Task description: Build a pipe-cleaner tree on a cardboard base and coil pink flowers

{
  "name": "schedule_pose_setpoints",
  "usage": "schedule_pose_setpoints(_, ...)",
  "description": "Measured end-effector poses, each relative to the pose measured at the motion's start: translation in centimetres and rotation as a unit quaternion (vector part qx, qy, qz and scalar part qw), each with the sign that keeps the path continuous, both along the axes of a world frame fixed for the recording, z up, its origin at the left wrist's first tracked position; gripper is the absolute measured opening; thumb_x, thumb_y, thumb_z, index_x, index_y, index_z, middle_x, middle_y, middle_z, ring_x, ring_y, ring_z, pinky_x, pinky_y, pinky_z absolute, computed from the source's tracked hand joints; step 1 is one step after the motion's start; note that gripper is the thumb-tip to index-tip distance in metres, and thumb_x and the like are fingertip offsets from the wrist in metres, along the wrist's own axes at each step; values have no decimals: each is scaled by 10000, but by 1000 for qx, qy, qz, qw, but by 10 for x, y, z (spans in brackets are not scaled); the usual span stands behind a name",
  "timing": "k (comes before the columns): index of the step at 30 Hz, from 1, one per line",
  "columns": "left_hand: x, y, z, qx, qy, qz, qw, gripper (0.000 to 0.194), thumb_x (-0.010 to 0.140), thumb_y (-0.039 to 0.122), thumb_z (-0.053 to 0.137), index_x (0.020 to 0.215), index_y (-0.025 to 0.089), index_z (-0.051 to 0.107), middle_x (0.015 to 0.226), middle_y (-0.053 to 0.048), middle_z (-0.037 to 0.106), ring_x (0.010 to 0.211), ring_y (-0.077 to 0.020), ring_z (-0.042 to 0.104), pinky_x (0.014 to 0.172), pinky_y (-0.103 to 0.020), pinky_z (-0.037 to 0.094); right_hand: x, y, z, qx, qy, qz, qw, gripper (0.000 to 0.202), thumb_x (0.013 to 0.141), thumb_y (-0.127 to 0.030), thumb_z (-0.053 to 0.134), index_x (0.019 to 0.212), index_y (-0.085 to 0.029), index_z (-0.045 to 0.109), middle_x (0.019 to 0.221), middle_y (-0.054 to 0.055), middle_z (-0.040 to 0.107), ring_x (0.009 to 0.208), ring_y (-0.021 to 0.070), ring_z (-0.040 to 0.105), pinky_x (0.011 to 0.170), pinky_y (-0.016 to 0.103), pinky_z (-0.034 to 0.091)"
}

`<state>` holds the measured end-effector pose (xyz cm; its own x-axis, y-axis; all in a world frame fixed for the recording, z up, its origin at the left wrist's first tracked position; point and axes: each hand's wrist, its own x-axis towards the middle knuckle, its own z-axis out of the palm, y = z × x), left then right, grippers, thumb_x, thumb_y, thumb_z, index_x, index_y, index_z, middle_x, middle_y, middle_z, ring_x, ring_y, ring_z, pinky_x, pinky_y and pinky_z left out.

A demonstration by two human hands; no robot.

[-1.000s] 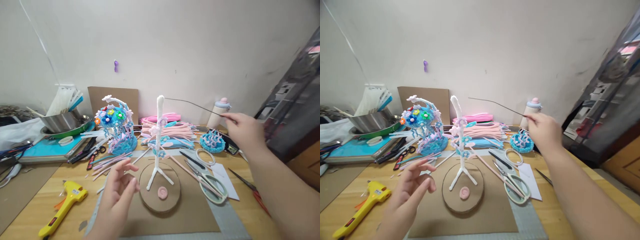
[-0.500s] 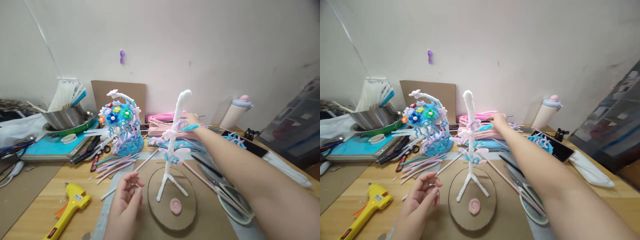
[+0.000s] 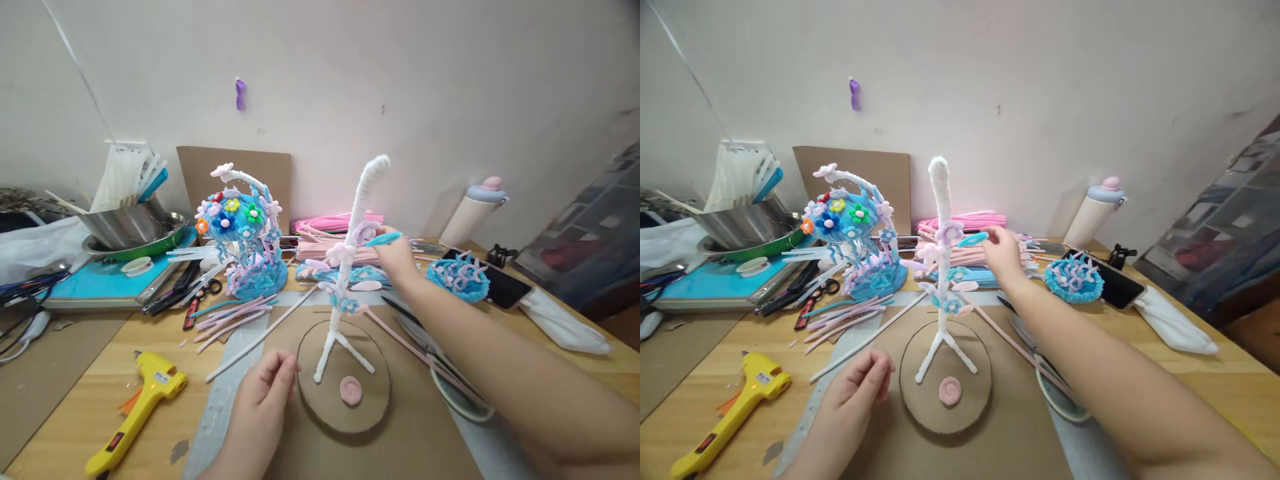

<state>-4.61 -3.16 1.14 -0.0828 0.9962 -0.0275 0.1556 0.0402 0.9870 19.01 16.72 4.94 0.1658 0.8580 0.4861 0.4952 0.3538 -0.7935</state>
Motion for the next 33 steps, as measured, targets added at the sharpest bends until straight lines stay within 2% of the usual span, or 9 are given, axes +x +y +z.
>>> schedule_pose_setpoints(3, 3, -2, 0, 78, 145, -46, 985, 189, 858, 283, 516, 1023, 233, 594, 889, -41, 606, 815, -193, 566, 725, -320, 456, 2, -67, -12, -25, 37, -10, 999, 156, 849, -184, 451, 945, -148, 569, 870, 36, 616, 807, 175, 599, 753, 350, 498)
schedule_pose_setpoints(5, 8, -5, 2, 149, 257, -122, 947, 310, 845, 221, 524, 1143, 294, 570, 1126, -64, 582, 1030, -240, 527, 874, -404, 423, 1, -114, -17, -56, 32, 25, 998, 91, 802, -190, 512, 846, -170, 589, 772, 10, 616, 743, 171, 601, 713, 327, 501)
schedule_pose_setpoints(8, 18, -11, 5, 214, 387, -213, 871, 340, 852, 188, 511, 1145, 344, 588, 1255, -42, 539, 1163, -276, 447, 936, -463, 375, -2, -168, -21, -113, -93, 216, 965, 189, 848, -175, 473, 888, -200, 656, 936, 52, 647, 906, 197, 595, 825, 351, 476)
schedule_pose_setpoints(11, 25, -17, 3, 246, 456, -224, 826, 388, 865, 198, 498, 1227, 331, 532, 1283, -43, 534, 1192, -281, 429, 930, -458, 376, -4, -196, -25, -68, -234, 249, 937, 355, 829, -96, 437, 1107, -210, 626, 1095, 83, 617, 1020, 217, 549, 904, 388, 434)
schedule_pose_setpoints(14, 30, -22, 0, 263, 493, -223, 798, 405, 874, 232, 494, 1276, 274, 491, 1279, -56, 548, 1187, -275, 443, 949, -445, 359, -5, -209, -30, -55, -305, 246, 918, 383, 813, -94, 433, 1155, -176, 586, 1084, 99, 603, 992, 230, 532, 885, 403, 434)
schedule_pose_setpoints(18, 35, -25, -1, 262, 495, -214, 800, 350, 872, 262, 506, 1218, 226, 545, 1220, -59, 594, 1157, -261, 475, 966, -417, 346, -9, -217, -36, -67, -334, 264, 902, 372, 827, -131, 436, 1178, -164, 554, 1057, 93, 585, 960, 240, 506, 862, 418, 428)
schedule_pose_setpoints(25, 31, -23, -4, 234, 516, -185, 803, 370, 884, 222, 461, 1226, 328, 553, 1284, -71, 515, 1214, -300, 404, 933, -496, 355, -13, -219, -38, -89, -350, 247, 899, 323, 823, -114, 422, 1100, -175, 577, 1080, 76, 553, 969, 232, 473, 866, 402, 410)
schedule_pose_setpoints(31, 31, -21, -4, 217, 517, -184, 808, 367, 887, 232, 450, 1205, 372, 566, 1256, -60, 508, 1219, -307, 383, 954, -538, 316, -18, -222, -43, -32, -417, 251, 873, 362, 808, -135, 455, 1149, -113, 571, 1079, 119, 562, 1012, 268, 444, 864, 422, 396)
schedule_pose_setpoints(33, 30, -20, -5, 225, 511, -185, 808, 373, 884, 231, 459, 1214, 373, 560, 1235, -59, 513, 1202, -298, 387, 952, -524, 314, -18, -221, -43, -21, -412, 248, 877, 369, 797, -134, 465, 1150, -101, 568, 1067, 128, 562, 1007, 273, 447, 859, 427, 394)
